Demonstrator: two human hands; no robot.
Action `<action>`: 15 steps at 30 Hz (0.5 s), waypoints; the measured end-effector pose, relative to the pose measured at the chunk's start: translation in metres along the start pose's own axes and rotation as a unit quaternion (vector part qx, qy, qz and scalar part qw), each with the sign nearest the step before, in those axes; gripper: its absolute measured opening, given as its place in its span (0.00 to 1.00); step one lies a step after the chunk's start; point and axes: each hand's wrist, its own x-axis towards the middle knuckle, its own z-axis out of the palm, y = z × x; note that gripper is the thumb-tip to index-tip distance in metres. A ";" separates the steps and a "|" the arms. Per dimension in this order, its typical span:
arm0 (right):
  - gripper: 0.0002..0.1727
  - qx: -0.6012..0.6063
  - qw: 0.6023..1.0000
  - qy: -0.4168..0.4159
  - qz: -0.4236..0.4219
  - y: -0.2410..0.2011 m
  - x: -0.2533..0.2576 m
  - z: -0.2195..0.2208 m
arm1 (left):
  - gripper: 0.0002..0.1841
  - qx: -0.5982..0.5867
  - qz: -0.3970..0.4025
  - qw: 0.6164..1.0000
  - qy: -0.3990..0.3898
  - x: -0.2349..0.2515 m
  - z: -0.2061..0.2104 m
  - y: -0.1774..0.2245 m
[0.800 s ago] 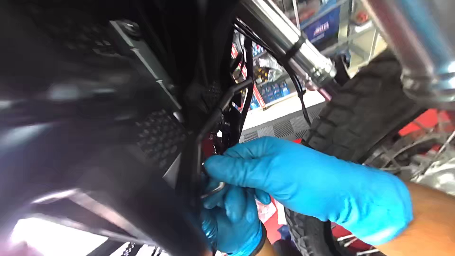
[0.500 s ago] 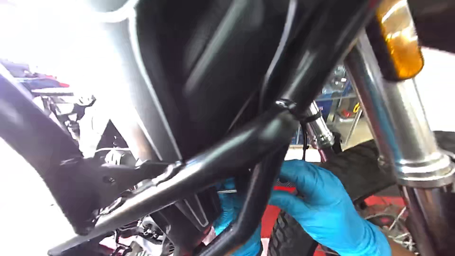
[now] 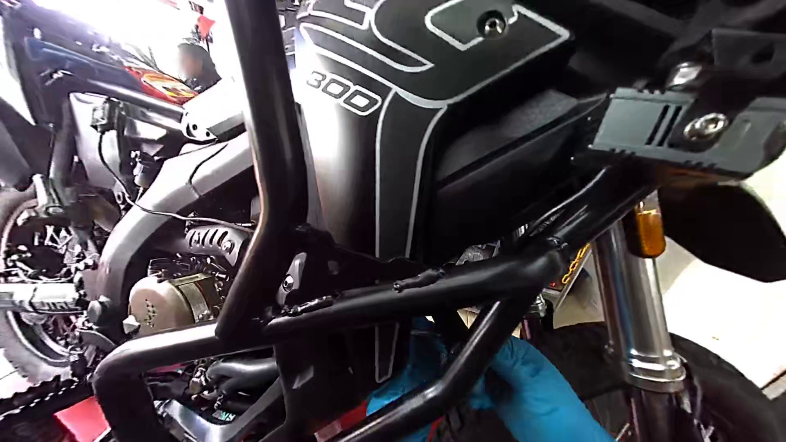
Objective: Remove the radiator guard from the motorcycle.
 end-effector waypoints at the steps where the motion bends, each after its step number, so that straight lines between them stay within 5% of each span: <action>1: 0.10 -0.093 0.994 0.011 -0.062 0.002 -0.004 -0.001 | 0.14 -0.027 0.002 0.997 0.070 0.002 0.016 0.003; 3: 0.14 -0.288 0.934 0.008 -0.213 0.009 -0.007 -0.012 | 0.12 -0.093 0.059 0.993 0.034 0.004 0.008 0.000; 5: 0.20 -0.452 0.826 0.014 -0.336 0.014 -0.001 -0.031 | 0.14 -0.122 0.089 0.988 -0.017 0.006 0.003 -0.003; 7: 0.17 -0.529 0.738 0.045 -0.417 0.013 0.004 -0.037 | 0.09 -0.154 0.067 0.983 0.072 0.006 0.026 0.008; 13: 0.19 -0.631 0.620 0.086 -0.459 0.001 0.001 -0.030 | 0.12 -0.135 0.080 0.988 0.001 0.009 0.017 0.004; 15: 0.17 -0.633 0.618 0.082 -0.459 0.003 0.000 -0.025 | 0.12 -0.136 0.073 0.988 0.010 0.009 0.017 0.004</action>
